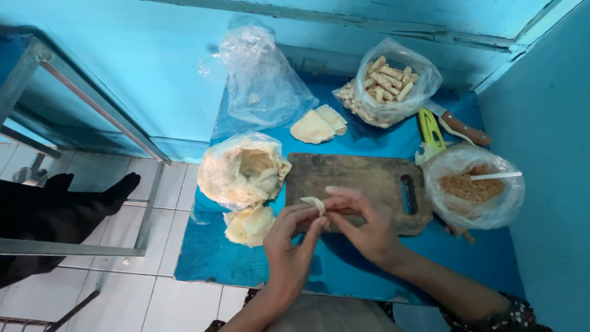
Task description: The person sits at a small blue table and folds thin square dough wrappers one at a time into triangular pieces on a wooden cutting board, stacking the folded pieces beside the board. They occasionally reach into a plastic bag of filling and a bag of rolled snack pieces while continuing to fold wrappers by hand.
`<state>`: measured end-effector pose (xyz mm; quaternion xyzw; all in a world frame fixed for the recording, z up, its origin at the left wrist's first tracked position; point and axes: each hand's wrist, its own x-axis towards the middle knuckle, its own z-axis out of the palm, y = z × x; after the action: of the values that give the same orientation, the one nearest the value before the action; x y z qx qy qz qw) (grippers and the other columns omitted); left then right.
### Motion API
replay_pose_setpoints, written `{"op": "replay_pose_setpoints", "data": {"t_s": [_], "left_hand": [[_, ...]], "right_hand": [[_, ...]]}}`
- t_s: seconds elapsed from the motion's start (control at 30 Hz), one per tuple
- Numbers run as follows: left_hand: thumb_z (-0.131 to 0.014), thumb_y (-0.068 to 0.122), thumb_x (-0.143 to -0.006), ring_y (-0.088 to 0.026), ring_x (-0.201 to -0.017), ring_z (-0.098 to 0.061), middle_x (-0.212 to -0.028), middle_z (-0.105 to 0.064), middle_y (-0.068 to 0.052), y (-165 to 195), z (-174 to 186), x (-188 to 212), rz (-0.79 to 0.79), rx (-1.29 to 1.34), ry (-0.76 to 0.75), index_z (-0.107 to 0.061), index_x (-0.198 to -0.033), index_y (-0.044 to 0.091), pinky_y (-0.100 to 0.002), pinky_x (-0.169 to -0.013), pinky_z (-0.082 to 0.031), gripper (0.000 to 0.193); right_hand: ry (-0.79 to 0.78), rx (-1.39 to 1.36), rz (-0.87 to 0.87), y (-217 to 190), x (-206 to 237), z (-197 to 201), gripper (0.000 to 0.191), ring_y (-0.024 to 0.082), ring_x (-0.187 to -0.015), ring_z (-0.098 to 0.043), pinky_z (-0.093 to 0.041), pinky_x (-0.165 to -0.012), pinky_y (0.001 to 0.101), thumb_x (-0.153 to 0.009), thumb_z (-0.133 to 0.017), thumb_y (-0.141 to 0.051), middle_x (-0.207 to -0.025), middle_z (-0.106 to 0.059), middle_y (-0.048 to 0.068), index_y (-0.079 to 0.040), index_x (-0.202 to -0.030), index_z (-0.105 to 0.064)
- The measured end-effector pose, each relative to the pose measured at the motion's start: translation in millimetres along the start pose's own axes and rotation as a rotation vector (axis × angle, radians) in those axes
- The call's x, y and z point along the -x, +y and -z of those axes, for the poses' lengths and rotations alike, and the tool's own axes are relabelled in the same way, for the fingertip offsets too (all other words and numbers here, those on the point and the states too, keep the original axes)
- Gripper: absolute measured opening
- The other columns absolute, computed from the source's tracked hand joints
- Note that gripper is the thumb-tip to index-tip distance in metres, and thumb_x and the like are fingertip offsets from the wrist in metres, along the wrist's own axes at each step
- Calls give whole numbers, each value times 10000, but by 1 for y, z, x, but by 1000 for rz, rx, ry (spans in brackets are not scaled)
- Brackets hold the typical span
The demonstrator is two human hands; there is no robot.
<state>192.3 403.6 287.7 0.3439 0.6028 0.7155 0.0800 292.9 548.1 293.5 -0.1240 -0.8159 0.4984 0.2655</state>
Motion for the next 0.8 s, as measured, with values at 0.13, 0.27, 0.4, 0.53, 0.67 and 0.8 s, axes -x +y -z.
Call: {"op": "replay_pose_setpoints", "data": {"t_s": [0.13, 0.27, 0.4, 0.53, 0.67, 0.8], "left_hand": [[-719, -8, -932, -122, -836, -718, -1020, -706, -95, -11, 0, 2, 37, 18, -8, -689, -1001, -38, -239, -701, -604, 81], [-687, 2, -963, -101, -811, -631, -1011, -678, -78, -26, 2, 6, 216, 180, -23, -687, -988, -51, -238, -681, -526, 59], [-651, 36, -984, -117, -868, -686, -1019, -703, -78, -40, 3, 6, 415, 515, -42, -706, -1025, -40, -267, -783, -593, 102], [-651, 51, -995, -137, -912, -697, -1097, -678, -95, -45, 5, 9, 402, 584, -34, -715, -1015, -61, -307, -821, -625, 130], [-654, 58, -994, -153, -967, -698, -1157, -661, -115, -43, 6, 11, 309, 566, -37, -717, -1008, -72, -325, -836, -631, 145], [-642, 71, -998, -143, -936, -689, -1153, -652, -99, -39, 8, 12, 353, 566, -18, -705, -980, -63, -316, -825, -632, 150]], "right_hand": [[14, 120, 80, 3, 1, 0, 455, 151, -1029, -785, -658, -878, 307, -920, -728, -9, -1098, -785, 70, -76, -1345, -581], [-9, -499, -277, 13, -10, 9, 498, 189, -994, -729, -612, -890, 340, -924, -664, 52, -1076, -719, 129, -68, -1387, -525], [35, -726, -409, 14, -19, 14, 491, 197, -956, -707, -596, -851, 345, -924, -659, 48, -1057, -698, 126, -43, -1388, -529], [-32, -119, -68, 2, -3, 5, 524, 159, -954, -748, -616, -846, 298, -861, -763, -24, -1063, -741, 82, -51, -1338, -548], [-20, 325, 237, -2, 6, -6, 388, 113, -944, -773, -620, -805, 252, -902, -812, -90, -1066, -756, 47, -112, -1242, -625], [7, -405, -330, 10, -4, -1, 471, 161, -935, -719, -586, -805, 300, -894, -730, -9, -1018, -750, 90, -47, -1334, -567]]}}
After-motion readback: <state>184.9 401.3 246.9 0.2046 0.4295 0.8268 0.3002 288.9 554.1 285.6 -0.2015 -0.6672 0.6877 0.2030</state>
